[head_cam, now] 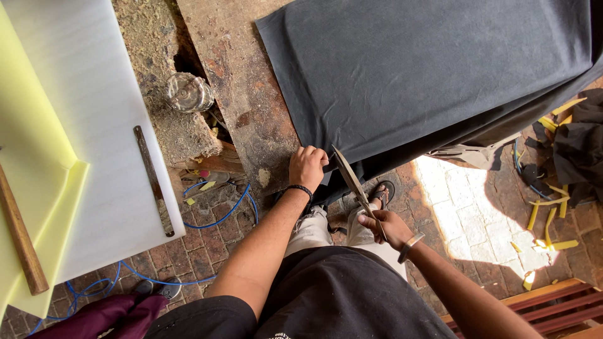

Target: The person cuts a large black fabric sheet into smaller rectangular pieces using shears. They then use a spray gun to apply a substance onto a light green foam board and place the cut fabric pieces on top of it.

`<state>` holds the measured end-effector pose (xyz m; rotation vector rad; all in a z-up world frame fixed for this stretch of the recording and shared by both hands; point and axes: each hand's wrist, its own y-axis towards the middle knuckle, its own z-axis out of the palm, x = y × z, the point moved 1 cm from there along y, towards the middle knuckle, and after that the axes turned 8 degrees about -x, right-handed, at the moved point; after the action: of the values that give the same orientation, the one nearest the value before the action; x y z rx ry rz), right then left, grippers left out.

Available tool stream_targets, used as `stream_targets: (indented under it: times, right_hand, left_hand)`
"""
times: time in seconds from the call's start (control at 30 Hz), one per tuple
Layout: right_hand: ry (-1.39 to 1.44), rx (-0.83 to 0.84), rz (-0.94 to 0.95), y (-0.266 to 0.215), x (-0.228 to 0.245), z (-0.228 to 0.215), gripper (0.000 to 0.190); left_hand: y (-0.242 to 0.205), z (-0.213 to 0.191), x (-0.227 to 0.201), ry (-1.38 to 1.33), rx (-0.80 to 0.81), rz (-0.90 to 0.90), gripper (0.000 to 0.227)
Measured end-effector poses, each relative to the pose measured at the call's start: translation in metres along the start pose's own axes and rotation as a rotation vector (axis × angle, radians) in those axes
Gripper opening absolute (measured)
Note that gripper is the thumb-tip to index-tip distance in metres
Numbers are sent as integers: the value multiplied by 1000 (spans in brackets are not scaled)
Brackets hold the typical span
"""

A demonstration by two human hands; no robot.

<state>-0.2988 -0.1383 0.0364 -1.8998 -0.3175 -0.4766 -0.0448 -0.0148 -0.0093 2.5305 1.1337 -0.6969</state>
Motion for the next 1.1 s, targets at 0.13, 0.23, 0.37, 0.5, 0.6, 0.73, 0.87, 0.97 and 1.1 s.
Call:
stream_targets:
  times: [0.13, 0.23, 0.37, 0.5, 0.6, 0.73, 0.87, 0.97, 1.1]
  right_hand:
    - [22, -22, -36, 25, 28, 12, 58]
    - [129, -41, -45, 34, 43, 22, 52]
    - [227, -28, -51, 47, 63, 28, 49]
    - [331, -11, -120, 85, 112, 23, 52]
    - [338, -13, -153, 116, 164, 20, 55]
    - [288, -59, -147, 151, 236, 15, 61]
    - [284, -85, -159, 184, 311, 11, 63]
    - [274, -74, -173, 202, 360, 7, 60]
    - [170, -102, -233, 197, 375, 2, 49]
  left_hand:
    - [-1, -2, 2, -58, 3, 0, 4]
    - [0, -1, 1, -95, 49, -16, 6]
    - [1, -5, 5, -171, 38, -12, 7]
    - [2, -8, 8, -186, 35, 42, 6]
    - [4, -10, 9, -214, 25, 75, 3]
    - [4, -13, 7, -273, 89, 64, 8]
    - [5, -17, 5, -317, 137, -8, 8]
    - [8, -20, 4, -327, 143, -48, 6]
    - [14, -26, 3, -327, 218, -99, 8]
